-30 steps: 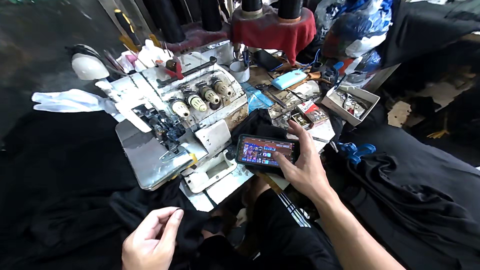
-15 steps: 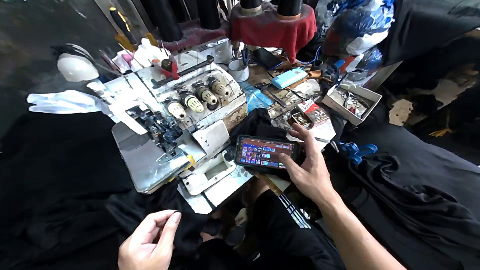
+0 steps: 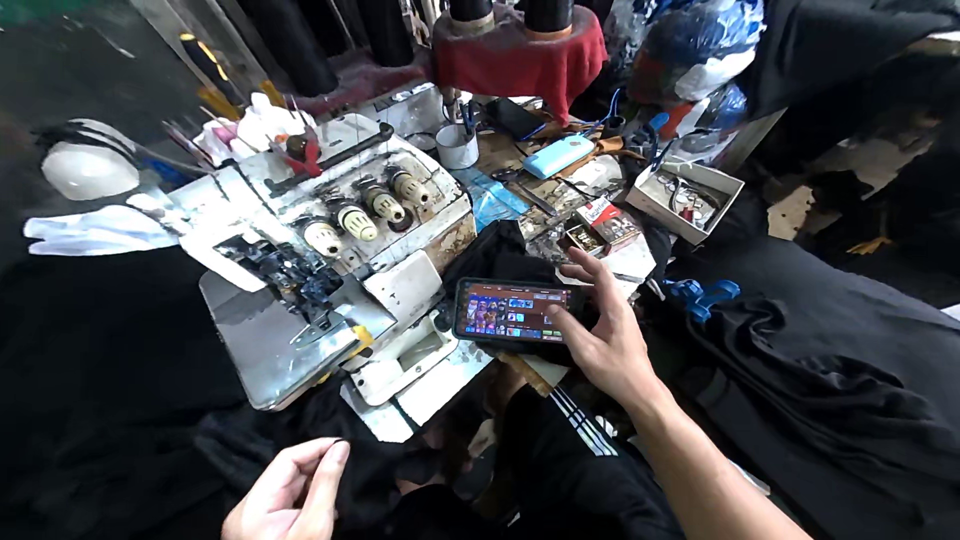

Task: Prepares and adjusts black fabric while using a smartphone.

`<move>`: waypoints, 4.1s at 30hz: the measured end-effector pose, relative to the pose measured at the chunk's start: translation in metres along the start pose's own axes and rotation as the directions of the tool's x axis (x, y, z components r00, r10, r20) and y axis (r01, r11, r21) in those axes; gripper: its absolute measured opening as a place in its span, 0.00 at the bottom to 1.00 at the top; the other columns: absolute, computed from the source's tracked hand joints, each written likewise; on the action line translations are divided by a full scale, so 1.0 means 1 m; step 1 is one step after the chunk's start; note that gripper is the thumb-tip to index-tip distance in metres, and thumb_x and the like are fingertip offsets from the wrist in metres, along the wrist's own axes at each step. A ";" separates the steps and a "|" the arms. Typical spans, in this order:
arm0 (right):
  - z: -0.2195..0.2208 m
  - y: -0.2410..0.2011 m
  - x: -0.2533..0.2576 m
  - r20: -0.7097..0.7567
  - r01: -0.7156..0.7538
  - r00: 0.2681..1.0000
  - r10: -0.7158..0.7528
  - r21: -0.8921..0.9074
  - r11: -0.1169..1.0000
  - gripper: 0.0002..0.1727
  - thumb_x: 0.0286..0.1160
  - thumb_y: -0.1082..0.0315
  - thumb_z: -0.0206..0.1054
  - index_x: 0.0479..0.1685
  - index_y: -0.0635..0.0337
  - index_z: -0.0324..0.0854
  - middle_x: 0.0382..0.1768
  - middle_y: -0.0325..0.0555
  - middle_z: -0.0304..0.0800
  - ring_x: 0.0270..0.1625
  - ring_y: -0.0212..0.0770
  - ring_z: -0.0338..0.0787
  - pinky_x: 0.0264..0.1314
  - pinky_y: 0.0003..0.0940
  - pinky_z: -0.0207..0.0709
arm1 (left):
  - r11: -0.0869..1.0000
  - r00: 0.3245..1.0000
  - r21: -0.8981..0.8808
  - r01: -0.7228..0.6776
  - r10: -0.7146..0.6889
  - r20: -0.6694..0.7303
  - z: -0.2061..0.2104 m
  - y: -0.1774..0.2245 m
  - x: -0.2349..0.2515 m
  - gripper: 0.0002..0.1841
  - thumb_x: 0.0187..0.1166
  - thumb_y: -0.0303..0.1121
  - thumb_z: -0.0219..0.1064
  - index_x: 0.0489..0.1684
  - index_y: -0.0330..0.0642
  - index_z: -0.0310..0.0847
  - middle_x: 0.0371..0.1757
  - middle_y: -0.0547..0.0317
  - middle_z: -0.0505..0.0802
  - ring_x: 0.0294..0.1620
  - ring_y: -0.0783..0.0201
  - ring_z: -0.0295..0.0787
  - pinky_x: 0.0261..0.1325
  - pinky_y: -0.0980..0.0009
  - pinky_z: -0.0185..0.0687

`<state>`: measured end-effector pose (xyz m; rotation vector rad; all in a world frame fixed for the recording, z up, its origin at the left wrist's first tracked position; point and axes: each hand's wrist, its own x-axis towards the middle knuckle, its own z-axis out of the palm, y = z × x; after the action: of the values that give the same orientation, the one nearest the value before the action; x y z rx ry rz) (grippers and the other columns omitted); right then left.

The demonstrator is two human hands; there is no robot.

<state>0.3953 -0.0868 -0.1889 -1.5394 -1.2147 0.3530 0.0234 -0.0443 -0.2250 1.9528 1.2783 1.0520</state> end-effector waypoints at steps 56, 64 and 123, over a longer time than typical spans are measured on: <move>-0.013 0.016 0.005 0.135 0.025 0.990 -0.030 0.036 0.999 0.52 0.61 0.61 0.76 0.93 0.38 0.55 0.77 0.37 0.77 0.62 0.37 0.87 0.54 0.40 0.87 | 1.000 0.999 0.015 -0.025 0.026 -0.025 0.002 0.001 0.001 0.06 0.82 0.29 0.68 0.45 0.35 0.87 0.32 0.64 0.93 0.25 0.76 0.86 0.25 0.79 0.82; -0.015 0.018 0.006 0.148 0.010 0.989 -0.020 0.067 0.998 0.50 0.63 0.57 0.74 0.93 0.37 0.55 0.78 0.36 0.76 0.62 0.36 0.87 0.54 0.39 0.87 | 0.999 0.999 0.035 -0.009 0.010 -0.041 0.003 0.002 0.001 0.06 0.82 0.30 0.69 0.44 0.36 0.88 0.31 0.65 0.93 0.25 0.76 0.86 0.25 0.79 0.82; 0.010 -0.016 0.015 0.116 0.098 0.991 -0.062 -0.346 0.933 0.49 0.63 0.50 0.76 0.91 0.46 0.60 0.79 0.49 0.72 0.73 0.49 0.81 0.63 0.55 0.82 | 0.997 0.997 0.054 -0.049 0.052 -0.063 0.005 -0.003 -0.002 0.07 0.82 0.32 0.69 0.44 0.37 0.88 0.29 0.65 0.92 0.23 0.77 0.83 0.24 0.80 0.80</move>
<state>0.3867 -0.0707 -0.1735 -1.7855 -1.4773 0.1671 0.0258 -0.0449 -0.2307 2.0145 1.3096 1.1254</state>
